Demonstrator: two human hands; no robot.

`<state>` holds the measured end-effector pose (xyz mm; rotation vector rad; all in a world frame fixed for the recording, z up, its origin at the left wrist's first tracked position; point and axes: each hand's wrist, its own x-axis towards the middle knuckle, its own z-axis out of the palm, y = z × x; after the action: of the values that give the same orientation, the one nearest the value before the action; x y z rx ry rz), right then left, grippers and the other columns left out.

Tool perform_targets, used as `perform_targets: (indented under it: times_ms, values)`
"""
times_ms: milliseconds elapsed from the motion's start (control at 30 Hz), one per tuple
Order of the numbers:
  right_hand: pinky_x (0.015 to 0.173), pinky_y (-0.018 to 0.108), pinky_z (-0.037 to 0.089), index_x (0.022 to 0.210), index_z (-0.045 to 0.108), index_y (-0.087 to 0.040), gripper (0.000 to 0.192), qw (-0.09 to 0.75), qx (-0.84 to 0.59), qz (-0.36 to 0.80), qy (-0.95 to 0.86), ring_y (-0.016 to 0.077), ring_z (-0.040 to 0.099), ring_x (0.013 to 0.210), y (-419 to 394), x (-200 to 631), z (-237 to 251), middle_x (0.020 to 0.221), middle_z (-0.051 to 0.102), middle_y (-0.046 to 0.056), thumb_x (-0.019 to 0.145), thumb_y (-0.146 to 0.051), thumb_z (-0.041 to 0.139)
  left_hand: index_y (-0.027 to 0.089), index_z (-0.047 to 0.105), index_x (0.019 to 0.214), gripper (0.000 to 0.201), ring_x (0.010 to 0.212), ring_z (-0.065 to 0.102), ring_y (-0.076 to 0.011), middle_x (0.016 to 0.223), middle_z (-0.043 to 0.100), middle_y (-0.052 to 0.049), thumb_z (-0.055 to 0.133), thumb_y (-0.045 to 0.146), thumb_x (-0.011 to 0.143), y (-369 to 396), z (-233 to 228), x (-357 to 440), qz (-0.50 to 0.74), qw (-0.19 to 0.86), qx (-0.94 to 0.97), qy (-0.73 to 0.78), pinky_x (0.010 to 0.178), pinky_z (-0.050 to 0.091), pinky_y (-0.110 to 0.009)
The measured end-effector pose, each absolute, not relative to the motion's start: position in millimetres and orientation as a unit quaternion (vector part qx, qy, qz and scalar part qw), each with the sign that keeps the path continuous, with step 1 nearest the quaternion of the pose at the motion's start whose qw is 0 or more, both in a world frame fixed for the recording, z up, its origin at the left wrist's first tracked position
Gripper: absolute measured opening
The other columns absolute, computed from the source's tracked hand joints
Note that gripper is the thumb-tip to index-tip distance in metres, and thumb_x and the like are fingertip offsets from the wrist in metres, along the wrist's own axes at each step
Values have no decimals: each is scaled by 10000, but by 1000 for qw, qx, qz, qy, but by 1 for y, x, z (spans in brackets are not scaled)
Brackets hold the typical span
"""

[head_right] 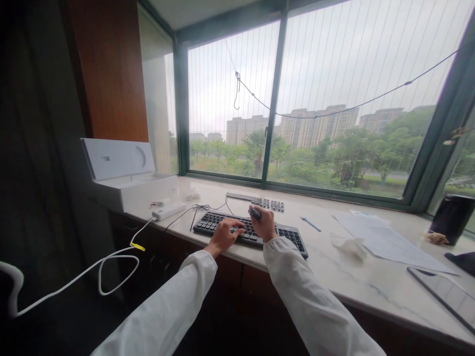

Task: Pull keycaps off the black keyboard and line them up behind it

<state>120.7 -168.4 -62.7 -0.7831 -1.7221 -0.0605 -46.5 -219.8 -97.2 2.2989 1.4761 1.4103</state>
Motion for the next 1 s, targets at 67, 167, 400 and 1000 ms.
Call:
perform_targets:
  times_ms: [67, 167, 400, 1000]
  values:
    - [579, 272, 367, 746, 672, -200, 136, 504, -322, -63, -799, 160, 537, 543, -160, 147, -58, 624, 648, 28, 816, -267, 577, 226, 727, 942, 178, 962, 619, -196, 921, 727, -17, 721, 298, 779, -220, -97, -46, 482, 26, 737, 473, 913, 459, -327]
    - [605, 279, 385, 829, 708, -209, 149, 366, -335, -139, -857, 194, 613, 613, -144, 188, -53, 703, 701, 43, 787, -230, 567, 218, 718, 927, 185, 898, 631, -192, 864, 718, -15, 751, 251, 748, -222, -98, -46, 492, 23, 732, 470, 847, 475, -318]
    - [563, 276, 334, 732, 683, -188, 324, 377, -490, -227, -752, 196, 610, 560, -113, 252, -72, 628, 687, 82, 885, -352, 449, 248, 661, 995, 169, 735, 661, -131, 876, 720, 16, 658, 199, 833, -225, -102, -44, 516, 36, 711, 476, 744, 490, -253]
    - [579, 285, 267, 629, 629, -192, 307, 333, -562, -196, -732, 186, 592, 607, -101, 270, -83, 676, 698, 88, 868, -314, 479, 207, 679, 1024, 187, 799, 624, -153, 887, 679, -30, 603, 143, 865, -225, -101, -43, 518, -50, 726, 449, 817, 493, -297]
